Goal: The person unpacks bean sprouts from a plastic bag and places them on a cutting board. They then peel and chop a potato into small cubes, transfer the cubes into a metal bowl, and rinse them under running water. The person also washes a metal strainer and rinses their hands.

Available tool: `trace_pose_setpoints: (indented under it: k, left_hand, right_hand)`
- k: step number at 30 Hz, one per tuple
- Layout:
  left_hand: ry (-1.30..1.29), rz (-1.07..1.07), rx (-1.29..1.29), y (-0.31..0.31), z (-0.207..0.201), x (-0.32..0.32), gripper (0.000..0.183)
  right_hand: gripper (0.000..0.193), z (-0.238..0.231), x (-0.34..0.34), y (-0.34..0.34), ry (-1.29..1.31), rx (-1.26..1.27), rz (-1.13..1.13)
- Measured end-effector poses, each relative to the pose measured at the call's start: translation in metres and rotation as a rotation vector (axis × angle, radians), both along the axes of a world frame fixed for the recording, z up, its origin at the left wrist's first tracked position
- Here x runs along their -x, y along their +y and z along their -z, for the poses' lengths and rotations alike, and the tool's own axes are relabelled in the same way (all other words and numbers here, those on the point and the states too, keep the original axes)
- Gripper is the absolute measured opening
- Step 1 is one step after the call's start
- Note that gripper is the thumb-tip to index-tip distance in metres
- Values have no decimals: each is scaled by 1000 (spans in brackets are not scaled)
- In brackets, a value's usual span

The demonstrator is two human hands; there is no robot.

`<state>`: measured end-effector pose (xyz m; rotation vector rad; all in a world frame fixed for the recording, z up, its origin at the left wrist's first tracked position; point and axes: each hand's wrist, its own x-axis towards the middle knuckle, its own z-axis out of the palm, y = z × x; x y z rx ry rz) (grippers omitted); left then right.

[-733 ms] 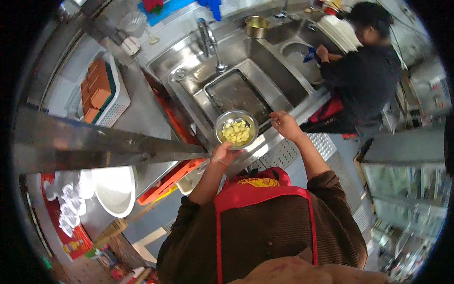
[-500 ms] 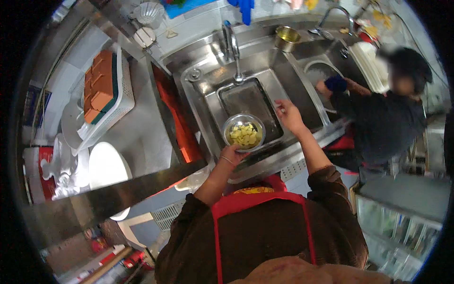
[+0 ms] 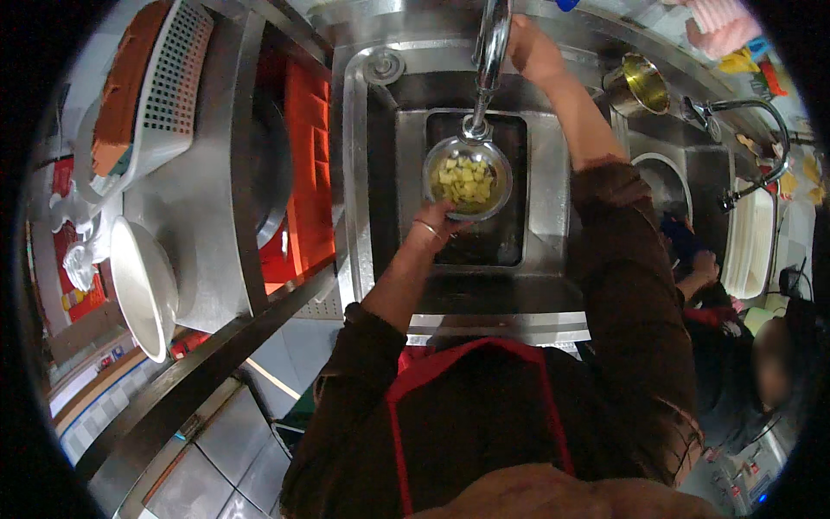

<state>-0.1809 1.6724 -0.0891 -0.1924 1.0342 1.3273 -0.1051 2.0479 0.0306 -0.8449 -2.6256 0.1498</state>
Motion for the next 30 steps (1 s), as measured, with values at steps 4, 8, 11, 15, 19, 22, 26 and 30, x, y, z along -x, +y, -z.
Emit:
trace_pose_setpoints:
  k: [4,8,11,15,19,22,26,30]
  left_hand:
    - [-75,-11,33,28,19,3,54]
    - [-85,-29,-16,39,25,4,54]
    - [-61,-70,-14,41,21,6,54]
    - [-33,-143,140,42,9,10,53]
    - [75,-80,-6,49,4,7,50]
    - [90,17,-67,52,7,5,51]
    - [81,53,-85,49,12,4,59]
    - [150,42,-3,50,10,3,56]
  right_hand:
    - [38,2,-32,-20,22,32,34]
    - [40,0,-40,-32,49,102,54]
    - [38,3,-43,-40,169,41,21]
    - [31,29,-63,-98,292,257,36]
    - [40,77,-61,-160,65,324,-452]
    - [40,112,-48,-184,49,101,-334]
    - [49,130,-40,-178,-79,138,-200]
    - [48,124,-41,-179,277,377,-180]
